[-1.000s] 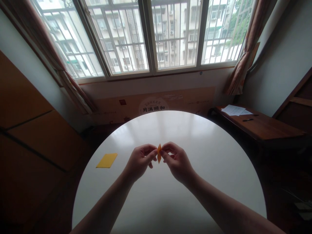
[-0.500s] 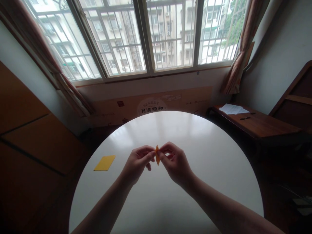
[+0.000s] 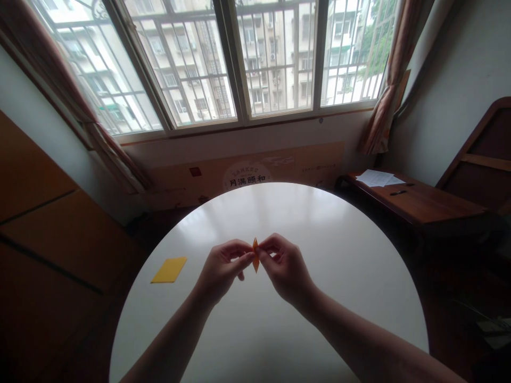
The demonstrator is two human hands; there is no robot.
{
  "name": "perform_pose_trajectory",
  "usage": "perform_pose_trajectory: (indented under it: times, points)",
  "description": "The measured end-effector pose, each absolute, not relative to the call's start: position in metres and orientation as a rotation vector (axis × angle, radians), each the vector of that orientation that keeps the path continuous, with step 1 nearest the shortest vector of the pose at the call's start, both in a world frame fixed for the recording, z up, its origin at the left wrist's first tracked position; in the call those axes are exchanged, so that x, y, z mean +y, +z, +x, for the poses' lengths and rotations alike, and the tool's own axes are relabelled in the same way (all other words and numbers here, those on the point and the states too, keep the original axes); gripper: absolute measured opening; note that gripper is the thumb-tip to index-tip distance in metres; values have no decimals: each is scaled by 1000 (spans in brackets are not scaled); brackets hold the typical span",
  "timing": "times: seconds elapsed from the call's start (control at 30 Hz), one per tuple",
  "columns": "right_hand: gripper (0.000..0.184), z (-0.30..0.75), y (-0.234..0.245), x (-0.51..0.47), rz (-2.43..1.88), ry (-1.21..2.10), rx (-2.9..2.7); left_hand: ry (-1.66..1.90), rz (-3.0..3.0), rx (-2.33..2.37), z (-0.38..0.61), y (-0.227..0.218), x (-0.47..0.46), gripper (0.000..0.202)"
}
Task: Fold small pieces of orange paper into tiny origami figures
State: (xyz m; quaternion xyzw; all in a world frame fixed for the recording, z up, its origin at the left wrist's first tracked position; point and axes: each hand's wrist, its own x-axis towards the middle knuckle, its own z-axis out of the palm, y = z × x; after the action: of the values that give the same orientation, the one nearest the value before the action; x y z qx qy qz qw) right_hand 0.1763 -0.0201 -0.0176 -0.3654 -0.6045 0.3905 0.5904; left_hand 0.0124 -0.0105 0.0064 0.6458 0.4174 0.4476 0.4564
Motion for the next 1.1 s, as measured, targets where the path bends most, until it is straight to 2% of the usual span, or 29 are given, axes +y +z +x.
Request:
perform_pose_trajectory:
  times: [0.3, 0.47, 0.6, 0.73, 1.1]
  points:
    - [12, 176, -22, -20, -916, 803, -1466, 1124, 1585, 1106, 16, 5, -11, 25]
    - [14, 175, -22, -19, -888, 881, -1425, 1138, 1624, 1160, 16, 2, -12, 24]
    - [28, 176, -22, -15, -880, 1060, -1363, 1134, 1597, 1125, 14, 3, -10, 26]
    - [33, 178, -24, -9, -876, 1044, -1375, 1172, 1570, 1112, 14, 3, -8, 26]
    - [20, 179, -25, -11, -814, 970, -1374, 1209, 1396, 1050, 16, -2, -8, 25]
